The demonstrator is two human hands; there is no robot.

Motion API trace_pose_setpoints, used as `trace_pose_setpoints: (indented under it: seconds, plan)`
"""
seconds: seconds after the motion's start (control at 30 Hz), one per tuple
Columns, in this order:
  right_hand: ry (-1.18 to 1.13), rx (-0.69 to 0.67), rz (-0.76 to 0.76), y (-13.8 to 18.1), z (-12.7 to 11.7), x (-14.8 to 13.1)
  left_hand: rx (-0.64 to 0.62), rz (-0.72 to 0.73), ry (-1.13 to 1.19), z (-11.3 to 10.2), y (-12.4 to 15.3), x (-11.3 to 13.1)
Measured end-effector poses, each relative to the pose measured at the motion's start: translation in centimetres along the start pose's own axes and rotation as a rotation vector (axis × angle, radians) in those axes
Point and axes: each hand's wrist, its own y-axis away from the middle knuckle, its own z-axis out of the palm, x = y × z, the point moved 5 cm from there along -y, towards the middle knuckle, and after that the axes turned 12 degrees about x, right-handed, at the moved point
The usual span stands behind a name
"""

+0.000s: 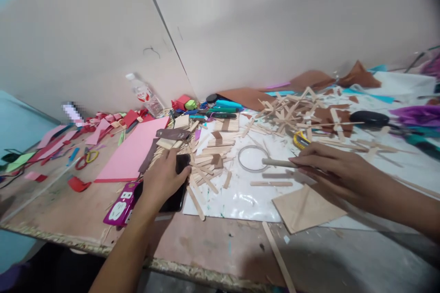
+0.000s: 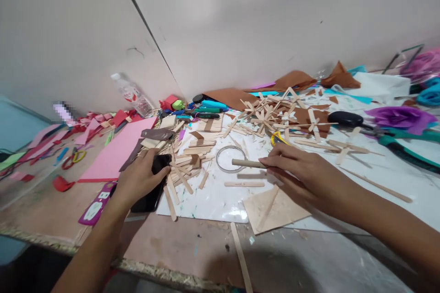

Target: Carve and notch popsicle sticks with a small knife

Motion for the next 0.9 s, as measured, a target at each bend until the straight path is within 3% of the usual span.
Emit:
trace_pose_setpoints:
  seconds: [0.23, 0.57, 0.77, 0.9]
  plan:
    - [0.148, 0.114, -0.091, -0.8, -1.0, -0.3, 0.236, -0.187, 0.210, -1.2, -0.7, -3.0]
    - [0.306, 0.050, 0.002, 0.6, 0.6, 2.2, 0.210, -0.232, 0.216, -1.8, -0.6, -4.2]
    - [0.341, -0.025, 0.073, 2.0, 1.2, 4.0, 0.126, -0.187, 0.176, -1.4, -0.5, -3.8]
    - [0.347, 0.002, 0.056, 2.0, 1.0, 4.2, 0.096, -0.182, 0.169, -1.1, -0.4, -3.5]
